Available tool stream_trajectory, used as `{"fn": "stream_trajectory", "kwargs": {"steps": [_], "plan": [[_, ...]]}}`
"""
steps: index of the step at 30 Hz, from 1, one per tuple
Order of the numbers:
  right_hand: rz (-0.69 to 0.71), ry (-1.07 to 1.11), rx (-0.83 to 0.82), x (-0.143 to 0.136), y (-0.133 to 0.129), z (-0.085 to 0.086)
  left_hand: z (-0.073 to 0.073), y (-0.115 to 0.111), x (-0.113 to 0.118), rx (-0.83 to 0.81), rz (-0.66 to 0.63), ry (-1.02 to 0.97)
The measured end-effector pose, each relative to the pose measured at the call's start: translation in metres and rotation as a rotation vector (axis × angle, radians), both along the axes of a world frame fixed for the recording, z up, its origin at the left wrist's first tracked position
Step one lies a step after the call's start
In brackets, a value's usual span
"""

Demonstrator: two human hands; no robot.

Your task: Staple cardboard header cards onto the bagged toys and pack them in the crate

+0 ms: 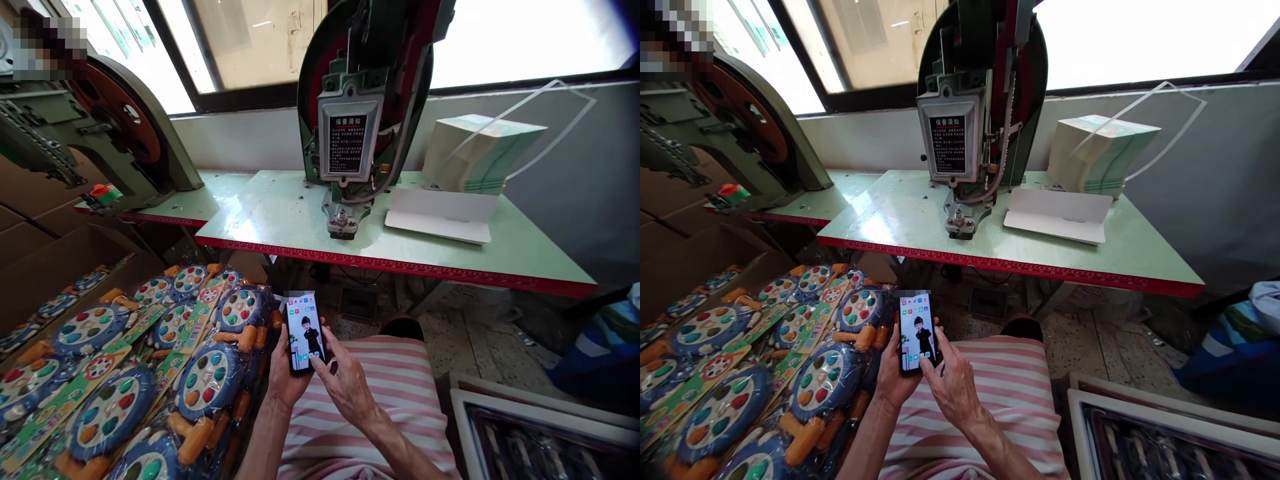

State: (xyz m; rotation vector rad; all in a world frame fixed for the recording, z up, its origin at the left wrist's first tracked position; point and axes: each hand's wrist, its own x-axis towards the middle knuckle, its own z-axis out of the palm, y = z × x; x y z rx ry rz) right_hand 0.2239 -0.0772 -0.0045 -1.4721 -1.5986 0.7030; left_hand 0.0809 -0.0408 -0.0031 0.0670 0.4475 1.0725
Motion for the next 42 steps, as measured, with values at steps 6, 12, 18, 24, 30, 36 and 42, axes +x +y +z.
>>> {"fn": "stream_trajectory", "kwargs": {"steps": [6, 12, 18, 24, 30, 36, 42], "plan": [[0.025, 0.042, -0.01, 0.002, 0.001, 0.004, -0.003, -0.002, 0.002, 0.008, 0.008, 0.025], [0.05, 0.125, -0.047, 0.007, 0.002, 0.005, -0.001, -0.005, 0.007, -0.051, 0.021, 0.092], [0.043, 0.171, -0.032, 0.016, -0.001, 0.004, 0.0, -0.01, 0.012, -0.054, 0.001, 0.118], [0.097, 0.22, -0.063, 0.016, -0.004, 0.006, -0.008, -0.016, 0.008, -0.025, 0.014, 0.1], [0.098, 0.217, -0.033, 0.012, 0.003, 0.004, -0.01, -0.013, 0.004, -0.053, 0.028, 0.097], [0.053, 0.191, -0.028, 0.011, 0.011, -0.001, -0.019, -0.003, 0.004, -0.094, 0.025, 0.049], [0.066, 0.166, -0.056, 0.009, 0.016, -0.007, -0.021, 0.001, 0.005, -0.145, 0.039, 0.034]]}}
